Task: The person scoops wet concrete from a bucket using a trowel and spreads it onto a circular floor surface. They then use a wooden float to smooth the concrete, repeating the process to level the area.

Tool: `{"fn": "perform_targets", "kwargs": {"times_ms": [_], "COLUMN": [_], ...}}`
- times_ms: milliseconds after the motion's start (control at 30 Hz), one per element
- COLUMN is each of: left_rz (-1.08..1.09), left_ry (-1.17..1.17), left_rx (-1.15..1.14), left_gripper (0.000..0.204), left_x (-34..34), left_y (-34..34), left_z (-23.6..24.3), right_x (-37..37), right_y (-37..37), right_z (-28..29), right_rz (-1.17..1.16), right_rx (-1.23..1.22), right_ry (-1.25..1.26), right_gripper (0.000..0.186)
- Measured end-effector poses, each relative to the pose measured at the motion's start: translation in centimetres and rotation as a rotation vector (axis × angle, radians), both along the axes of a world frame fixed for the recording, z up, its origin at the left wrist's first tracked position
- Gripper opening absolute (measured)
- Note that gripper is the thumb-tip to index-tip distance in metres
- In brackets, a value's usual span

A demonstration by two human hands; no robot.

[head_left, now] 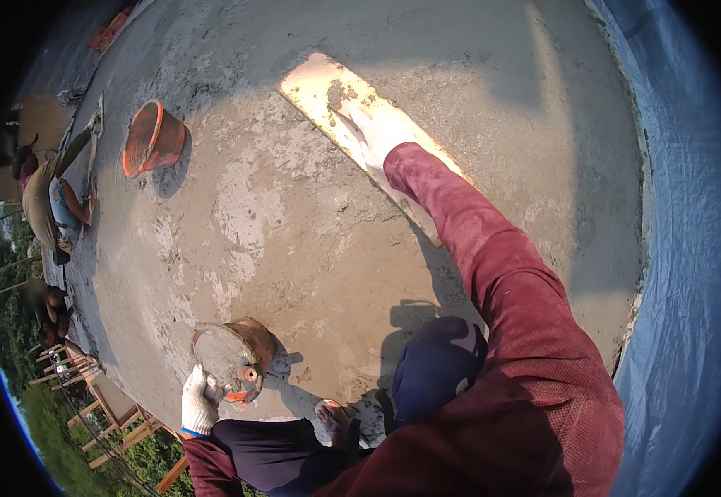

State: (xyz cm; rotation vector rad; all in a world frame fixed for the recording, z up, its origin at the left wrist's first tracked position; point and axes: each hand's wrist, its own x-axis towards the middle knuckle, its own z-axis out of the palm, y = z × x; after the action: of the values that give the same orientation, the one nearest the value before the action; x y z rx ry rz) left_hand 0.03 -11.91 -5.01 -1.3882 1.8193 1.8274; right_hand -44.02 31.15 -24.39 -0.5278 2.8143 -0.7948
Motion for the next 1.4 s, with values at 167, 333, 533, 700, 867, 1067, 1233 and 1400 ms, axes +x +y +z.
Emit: {"fn": "perform_targets", "kwargs": {"times_ms": [167, 333, 533, 700, 867, 1067, 1233, 1400], "left_rz": [0.05, -0.034, -0.126, -0.137, -0.162, -0.211, -0.199, -0.152], "left_ry": [-0.027, -0.079, -0.112, -0.183, -0.192, -0.134, -0.086, -0.067], "left_rx": [0.048, 0.122, 0.133, 0.061, 0.018, -0.017, -0.055, -0.162], "left_gripper": [0.031, 0.038, 0.04, 0.041, 0.042, 0.044, 0.046, 0.048], "left_x": [-0.1, -0.3, -0.2, 0.0, -1.2, -2.8, -1.6, 0.5], "left_y": [0.0, -1.6, -5.6, -7.9, -8.6, -10.2, -12.3, -13.8], "left_z": [-1.2, -1.6, -1.4, -1.5, -2.3, -3.2, -3.3, -0.5], "right_x": [16.5, 3.6, -7.3, -3.8, 4.4, 28.9, 57.5, 63.5], "right_y": [8.2, 6.6, 14.0, 25.6, 34.0, 35.9, 26.5, 25.3], "right_z": [2.7, 0.1, -1.7, -0.1, -0.3, -2.6, -0.2, -2.3], "right_rz": [0.246, 0.063, -0.611, -0.891, -1.081, -1.135, -1.279, -1.185], "right_rx": [-0.352, 0.057, 0.038, 0.113, 0.065, 0.241, 0.338, 0.327], "right_ry": [-0.026, -0.147, -0.151, -0.172, -0.157, -0.116, -0.347, -0.298], "right_gripper": [0.089, 0.098, 0.101, 0.098, 0.104, 0.08, 0.081, 0.085]}}
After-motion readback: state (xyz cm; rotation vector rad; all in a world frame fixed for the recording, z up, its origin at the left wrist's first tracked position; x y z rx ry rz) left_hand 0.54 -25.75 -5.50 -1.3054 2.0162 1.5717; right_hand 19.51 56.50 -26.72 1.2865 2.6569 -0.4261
